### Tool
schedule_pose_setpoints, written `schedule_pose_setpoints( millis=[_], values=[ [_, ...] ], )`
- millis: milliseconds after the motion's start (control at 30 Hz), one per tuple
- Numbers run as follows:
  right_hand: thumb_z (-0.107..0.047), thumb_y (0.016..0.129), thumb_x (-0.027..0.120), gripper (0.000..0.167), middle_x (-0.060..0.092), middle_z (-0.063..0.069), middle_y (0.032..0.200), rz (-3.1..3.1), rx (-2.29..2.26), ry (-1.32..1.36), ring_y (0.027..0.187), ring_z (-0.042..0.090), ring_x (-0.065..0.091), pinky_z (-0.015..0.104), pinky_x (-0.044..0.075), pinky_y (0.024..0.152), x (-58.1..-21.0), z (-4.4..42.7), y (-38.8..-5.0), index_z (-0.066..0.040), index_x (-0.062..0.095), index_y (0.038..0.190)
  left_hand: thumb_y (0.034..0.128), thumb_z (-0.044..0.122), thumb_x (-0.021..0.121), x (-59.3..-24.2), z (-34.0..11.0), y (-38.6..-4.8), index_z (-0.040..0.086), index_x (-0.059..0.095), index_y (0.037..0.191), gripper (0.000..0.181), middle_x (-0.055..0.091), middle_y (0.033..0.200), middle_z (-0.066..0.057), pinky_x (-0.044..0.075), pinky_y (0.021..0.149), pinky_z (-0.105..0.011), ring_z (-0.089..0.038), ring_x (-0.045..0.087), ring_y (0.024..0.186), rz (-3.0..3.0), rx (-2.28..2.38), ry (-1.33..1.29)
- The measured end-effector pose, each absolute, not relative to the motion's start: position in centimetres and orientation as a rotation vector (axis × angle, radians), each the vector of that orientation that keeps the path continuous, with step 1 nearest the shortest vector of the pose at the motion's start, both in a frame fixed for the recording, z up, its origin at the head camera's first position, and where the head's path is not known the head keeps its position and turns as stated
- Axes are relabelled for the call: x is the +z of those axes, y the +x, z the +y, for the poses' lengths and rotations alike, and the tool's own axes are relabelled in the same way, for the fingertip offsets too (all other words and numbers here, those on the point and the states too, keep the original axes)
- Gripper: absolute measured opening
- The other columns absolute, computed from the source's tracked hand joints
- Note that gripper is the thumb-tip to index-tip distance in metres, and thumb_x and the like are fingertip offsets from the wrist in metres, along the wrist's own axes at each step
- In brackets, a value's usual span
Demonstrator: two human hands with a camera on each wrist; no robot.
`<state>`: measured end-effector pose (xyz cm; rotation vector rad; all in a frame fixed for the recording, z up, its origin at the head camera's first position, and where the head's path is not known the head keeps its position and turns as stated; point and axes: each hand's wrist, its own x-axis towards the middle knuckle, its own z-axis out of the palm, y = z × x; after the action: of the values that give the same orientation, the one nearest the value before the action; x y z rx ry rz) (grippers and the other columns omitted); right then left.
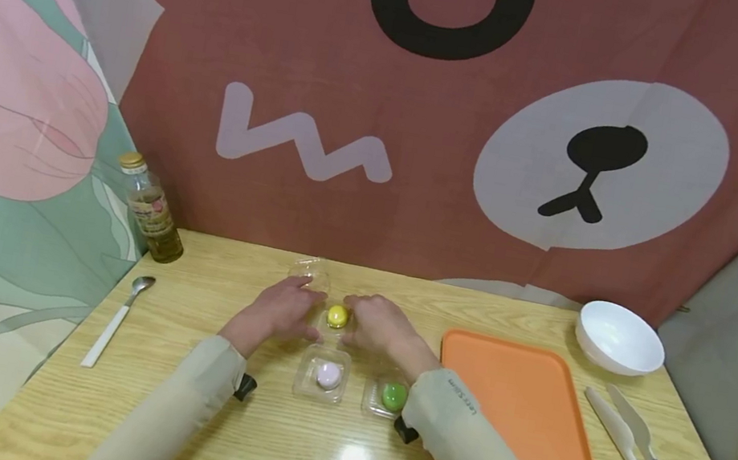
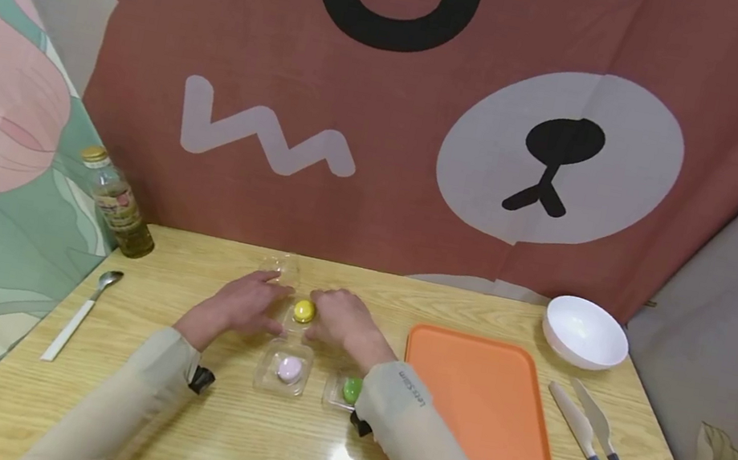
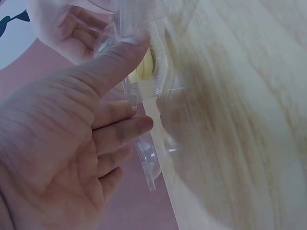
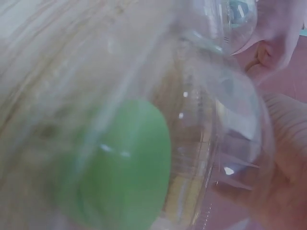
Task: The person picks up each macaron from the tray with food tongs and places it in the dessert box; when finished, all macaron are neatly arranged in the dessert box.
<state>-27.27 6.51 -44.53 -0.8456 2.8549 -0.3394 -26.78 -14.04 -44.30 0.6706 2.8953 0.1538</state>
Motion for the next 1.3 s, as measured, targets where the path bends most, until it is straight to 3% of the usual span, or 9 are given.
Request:
schedule_pose_setpoints(
  millis=[267, 733, 1067, 1300],
  values=[
    [-0.046, 0.083, 0.081, 0.078, 0.067, 0.005, 0.136, 2.805, -0.35, -0.786, 0.123, 0.026, 0.064, 0.043, 0.052, 0.107, -44.5, 7.2, -27.5, -0.016, 0.051, 0.148, 0.0828, 0.047, 0.081, -44.1, -14.0, -26.7, 0.012, 0.055, 0.146, 0.077, 0.057, 0.149, -0.007, 0.03, 0.125, -0.048, -0.034, 0.033, 0.151, 2.881, 0.163, 0.66],
    [-0.049, 0.085, 0.079, 0.08, 0.065, 0.007, 0.139, 2.805, -0.302, -0.773, 0.126, 0.027, 0.062, 0.044, 0.049, 0.111, -44.7, 7.3, -27.3, -0.017, 0.048, 0.151, 0.0811, 0.042, 0.084, -44.1, -13.9, -26.7, 0.011, 0.055, 0.146, 0.078, 0.056, 0.15, -0.009, 0.029, 0.125, -0.05, -0.036, 0.033, 0.151, 2.866, 0.186, 0.638],
    [-0.048, 0.094, 0.069, 0.076, 0.046, 0.008, 0.158, 2.8, -0.408, -0.861, 0.144, 0.029, 0.047, 0.047, 0.037, 0.122, -44.9, 9.1, -27.0, -0.014, 0.042, 0.155, 0.0807, 0.039, 0.085, -44.6, -14.4, -26.5, 0.014, 0.043, 0.155, 0.089, 0.05, 0.155, -0.008, 0.032, 0.124, -0.051, -0.036, 0.033, 0.152, 2.894, 0.208, 0.649],
    [-0.048, 0.096, 0.066, 0.074, 0.049, 0.013, 0.155, 2.842, -0.464, -0.907, 0.142, 0.033, 0.048, 0.05, 0.041, 0.119, -43.8, 12.0, -27.0, -0.008, 0.043, 0.154, 0.081, 0.038, 0.085, -44.4, -14.7, -26.3, 0.017, 0.045, 0.154, 0.085, 0.052, 0.154, -0.008, 0.033, 0.123, -0.05, -0.035, 0.034, 0.151, 2.906, 0.235, 0.697]
  ],
)
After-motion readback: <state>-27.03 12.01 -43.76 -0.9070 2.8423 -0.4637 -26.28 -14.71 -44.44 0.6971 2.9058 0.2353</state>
